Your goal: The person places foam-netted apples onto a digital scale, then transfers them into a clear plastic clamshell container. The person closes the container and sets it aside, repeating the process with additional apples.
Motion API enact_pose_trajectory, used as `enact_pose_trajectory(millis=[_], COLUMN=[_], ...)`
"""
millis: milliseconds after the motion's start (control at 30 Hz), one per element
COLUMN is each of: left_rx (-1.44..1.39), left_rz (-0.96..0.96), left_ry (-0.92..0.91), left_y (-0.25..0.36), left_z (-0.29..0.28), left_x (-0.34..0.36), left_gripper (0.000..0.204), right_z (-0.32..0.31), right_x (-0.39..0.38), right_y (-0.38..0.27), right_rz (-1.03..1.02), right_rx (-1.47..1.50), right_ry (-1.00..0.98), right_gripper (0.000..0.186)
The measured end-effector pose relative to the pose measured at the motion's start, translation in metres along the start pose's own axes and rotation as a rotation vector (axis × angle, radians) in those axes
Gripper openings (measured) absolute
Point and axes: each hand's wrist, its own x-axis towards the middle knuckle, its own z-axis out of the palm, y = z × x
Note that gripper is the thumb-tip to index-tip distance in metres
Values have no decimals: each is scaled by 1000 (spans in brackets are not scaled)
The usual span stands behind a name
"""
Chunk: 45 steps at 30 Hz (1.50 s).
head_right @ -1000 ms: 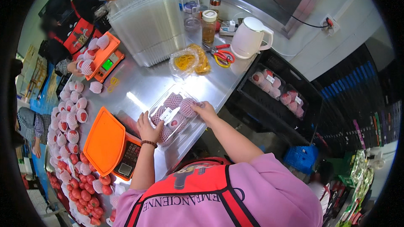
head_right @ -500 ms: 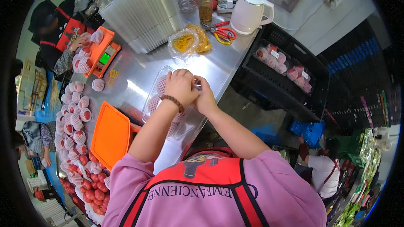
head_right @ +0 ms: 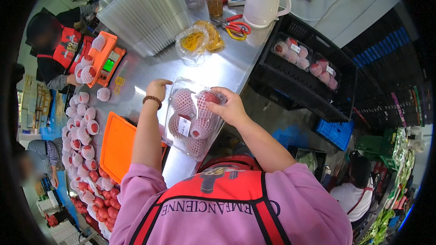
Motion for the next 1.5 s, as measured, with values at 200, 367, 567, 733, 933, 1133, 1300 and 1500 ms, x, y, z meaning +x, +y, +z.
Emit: enact_pose_trajectory(millis=[200,367,567,733,933,1133,1300,1500], left_rx=[-316,-394,245,-1442,-1502,-1613,-994,-1272], left_rz=[-108,97,646,-90,36,-130,367,148], left_ry=[-318,-199,-346,-681,-661,-800,-852,-760], left_y=[0,25,-101,-16,61,102,204,329], left_z=[11,-9,64,74,76,98,105,122], left_x=[4,28,-20,-73,-129,-123,-39,46], left_gripper=[34,37,40,86,103,91,96,66], right_z=[-2,1,-17,-28,-53,-112,-200,-338], right_x=[-9,-10,-8,32,25,-78,-39,16], right_y=[12,14,2,-39,-68,-5,-11,13], right_rz=[59,-184,-89,-154,18,-83,145,127], right_rx=[63,47,76,-9,156,241,717,1000], right_ry=[-28,-38,132,203,167,37,377,504], right_gripper=[44,42,44,39,37,66,70,53])
